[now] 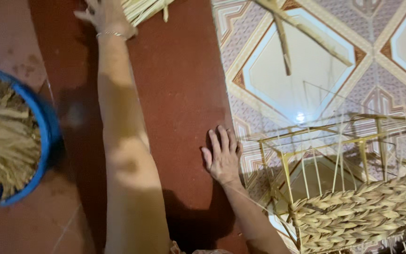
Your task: The person sits on the floor and uses shears to trim bundles of dried plant strips to uniform lengths. They repeatedly gather, align, and cut the strips, then place the trimmed pieces into a nearby basket.
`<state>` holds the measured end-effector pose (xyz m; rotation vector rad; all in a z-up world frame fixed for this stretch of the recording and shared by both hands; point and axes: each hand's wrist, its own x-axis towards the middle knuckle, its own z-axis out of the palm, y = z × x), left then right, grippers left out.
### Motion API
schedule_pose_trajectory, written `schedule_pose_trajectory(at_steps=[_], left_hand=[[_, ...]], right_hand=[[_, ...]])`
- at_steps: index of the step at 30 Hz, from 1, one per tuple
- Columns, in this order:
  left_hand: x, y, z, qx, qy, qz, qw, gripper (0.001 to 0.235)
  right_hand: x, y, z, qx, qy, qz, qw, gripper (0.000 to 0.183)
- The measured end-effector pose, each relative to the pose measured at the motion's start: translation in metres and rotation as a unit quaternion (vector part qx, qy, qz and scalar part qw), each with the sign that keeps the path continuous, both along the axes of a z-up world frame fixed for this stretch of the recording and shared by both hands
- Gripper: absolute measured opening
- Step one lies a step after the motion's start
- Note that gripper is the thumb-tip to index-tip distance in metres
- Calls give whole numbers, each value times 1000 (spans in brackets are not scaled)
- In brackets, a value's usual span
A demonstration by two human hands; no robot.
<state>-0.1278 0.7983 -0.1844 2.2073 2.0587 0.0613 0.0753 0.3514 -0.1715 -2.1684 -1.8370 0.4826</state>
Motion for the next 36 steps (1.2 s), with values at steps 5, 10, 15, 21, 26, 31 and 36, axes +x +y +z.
schedule_pose_trajectory(at_steps=[5,10,15,21,26,31,36], left_hand=[[25,-18,12,-177,-124,91,972,122],[53,-57,15,-137,-16,-79,987,102],[46,-156,19,-215,-82,-99,968,91],[25,-242,56,-417,24,-208,884,136],[6,-159,79,-376,-324,-264,827,37],[33,-66,99,-256,-637,-24,727,32],[112,36,41,-79,-369,-37,925,37]], right_hand=[[3,4,2,-27,-3,-2,1000,60],[1,4,1,-16,-3,-3,1000,60],[-1,4,2,-14,-6,-5,1000,59],[-2,5,5,-10,-20,-3,1000,60],[-3,4,3,-11,-27,-3,1000,60],[-3,7,3,-12,-38,6,999,62],[1,6,4,-47,-31,28,998,60]])
